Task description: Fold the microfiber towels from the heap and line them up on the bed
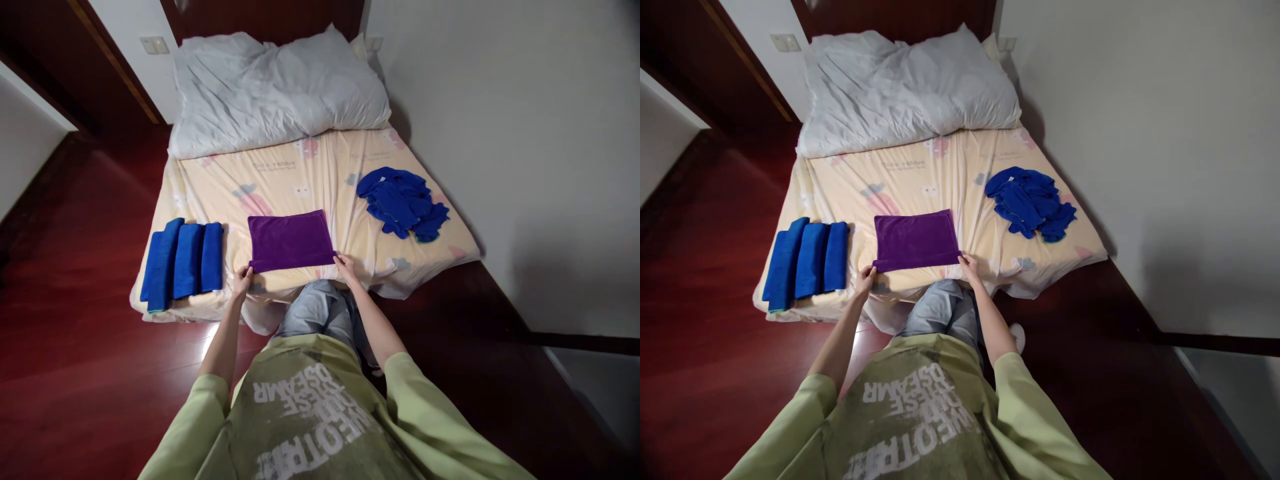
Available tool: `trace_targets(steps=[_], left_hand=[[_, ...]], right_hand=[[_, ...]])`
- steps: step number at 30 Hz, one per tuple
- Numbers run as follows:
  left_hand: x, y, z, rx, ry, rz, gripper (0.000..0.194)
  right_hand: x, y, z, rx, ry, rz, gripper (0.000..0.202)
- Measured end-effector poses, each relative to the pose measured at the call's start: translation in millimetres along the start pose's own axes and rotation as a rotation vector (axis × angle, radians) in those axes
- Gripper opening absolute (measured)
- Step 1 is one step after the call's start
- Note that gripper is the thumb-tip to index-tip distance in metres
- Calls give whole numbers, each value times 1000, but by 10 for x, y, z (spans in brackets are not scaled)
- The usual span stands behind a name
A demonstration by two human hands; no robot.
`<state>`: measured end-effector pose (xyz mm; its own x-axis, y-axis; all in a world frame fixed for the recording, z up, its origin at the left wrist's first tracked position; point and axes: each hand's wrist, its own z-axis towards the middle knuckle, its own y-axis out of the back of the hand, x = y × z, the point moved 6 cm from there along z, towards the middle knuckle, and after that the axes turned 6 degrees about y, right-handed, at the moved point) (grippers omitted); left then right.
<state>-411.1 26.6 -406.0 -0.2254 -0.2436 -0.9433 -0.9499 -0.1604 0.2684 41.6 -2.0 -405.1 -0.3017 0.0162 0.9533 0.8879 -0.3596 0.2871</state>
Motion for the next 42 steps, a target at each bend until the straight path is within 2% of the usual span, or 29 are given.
trace_targets(steps=[5, 14, 27, 33, 42], left_hand=[[8, 9, -21, -22, 19, -11, 39], [-22, 10, -73, -57, 2, 28, 33], [25, 21, -37, -146, -20, 37, 29], [67, -16, 6, -182, -6, 16, 31], [141, -18, 49, -165, 4, 2, 29]], right_hand=[[-53, 26, 3, -53, -38, -18, 52], [-142, -13, 45, -55, -65, -8, 45], [-139, -35, 59, -72, -55, 19, 32], [-125, -35, 68, -101, -48, 20, 34], [-225, -57, 101, -124, -85, 3, 42]])
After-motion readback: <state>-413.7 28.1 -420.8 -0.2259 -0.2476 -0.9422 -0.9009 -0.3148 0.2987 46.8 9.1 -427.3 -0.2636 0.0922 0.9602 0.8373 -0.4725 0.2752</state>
